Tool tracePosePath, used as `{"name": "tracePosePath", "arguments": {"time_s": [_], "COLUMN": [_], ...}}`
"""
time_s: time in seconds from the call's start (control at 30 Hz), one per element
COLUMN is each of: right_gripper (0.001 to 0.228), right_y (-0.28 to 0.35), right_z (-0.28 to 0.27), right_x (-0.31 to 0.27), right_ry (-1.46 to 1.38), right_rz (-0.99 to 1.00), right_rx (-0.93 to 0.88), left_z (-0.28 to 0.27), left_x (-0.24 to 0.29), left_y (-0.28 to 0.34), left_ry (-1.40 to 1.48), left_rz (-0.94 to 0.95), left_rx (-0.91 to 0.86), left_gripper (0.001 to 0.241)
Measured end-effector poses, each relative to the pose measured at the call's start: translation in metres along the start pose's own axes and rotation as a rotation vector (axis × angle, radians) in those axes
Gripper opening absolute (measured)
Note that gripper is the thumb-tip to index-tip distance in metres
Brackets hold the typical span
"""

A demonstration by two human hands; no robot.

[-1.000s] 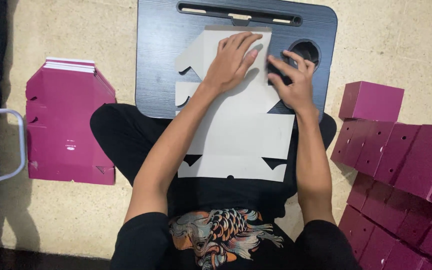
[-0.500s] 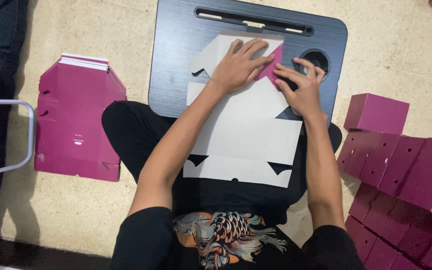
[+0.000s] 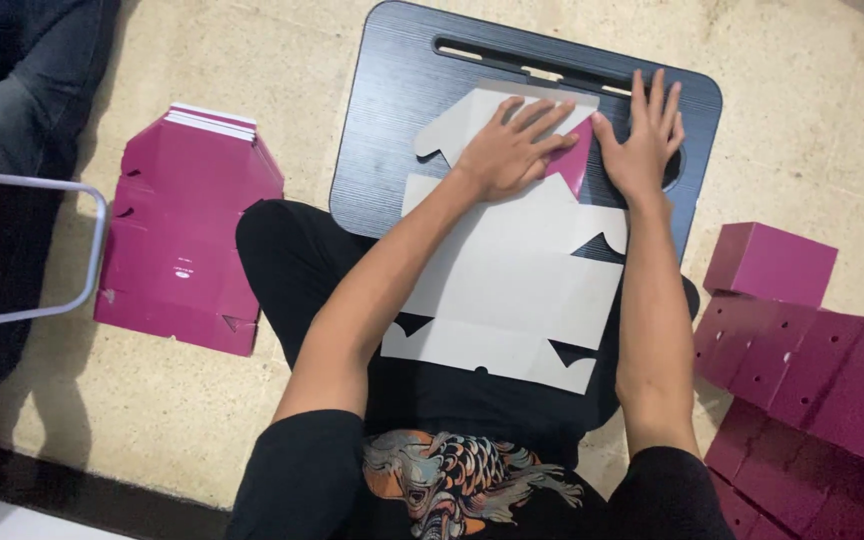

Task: Folding a cardboard box on a lap desk

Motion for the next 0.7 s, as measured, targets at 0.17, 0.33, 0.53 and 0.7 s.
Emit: {"name": "tracePosePath", "arguments": {"time_s": [0.17, 0.33, 0.53, 0.7], "right_gripper": [0.078, 0.068, 0.064, 0.061], "right_y": [0.001, -0.001, 0.002, 0.005], "right_z": [0.002, -0.005, -0.008, -0.011], "right_x": [0.001, 0.004, -0.004, -0.011], "right_ry": [-0.024, -0.147, -0.135, -0.127], "right_rz": [0.056, 0.068, 0.027, 0.024], "right_rx": [0.062, 0.094, 0.11, 0.133], "left_z": [-0.002, -0.001, -0.001, 0.004], "left_x": [0.0, -0.001, 0.0, 0.0], "left_y": [0.002, 0.002, 0.002, 0.002], "left_ry": [0.002, -0.001, -0.001, -0.012], "left_rz": [0.023, 0.028, 0.01, 0.008], "left_rx": [0.025, 0.005, -0.044, -0.054], "left_gripper": [0.041, 0.042, 0.045, 0.045]}}
Point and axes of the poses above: each hand's wrist, its own y-axis away from the middle knuckle, its own z-axis out of the palm, x = y × z, the point moved 5 cm from there along -y, towards the middle knuckle, and after that the axes turned 13 degrees about -z, right-handed, at the moved point
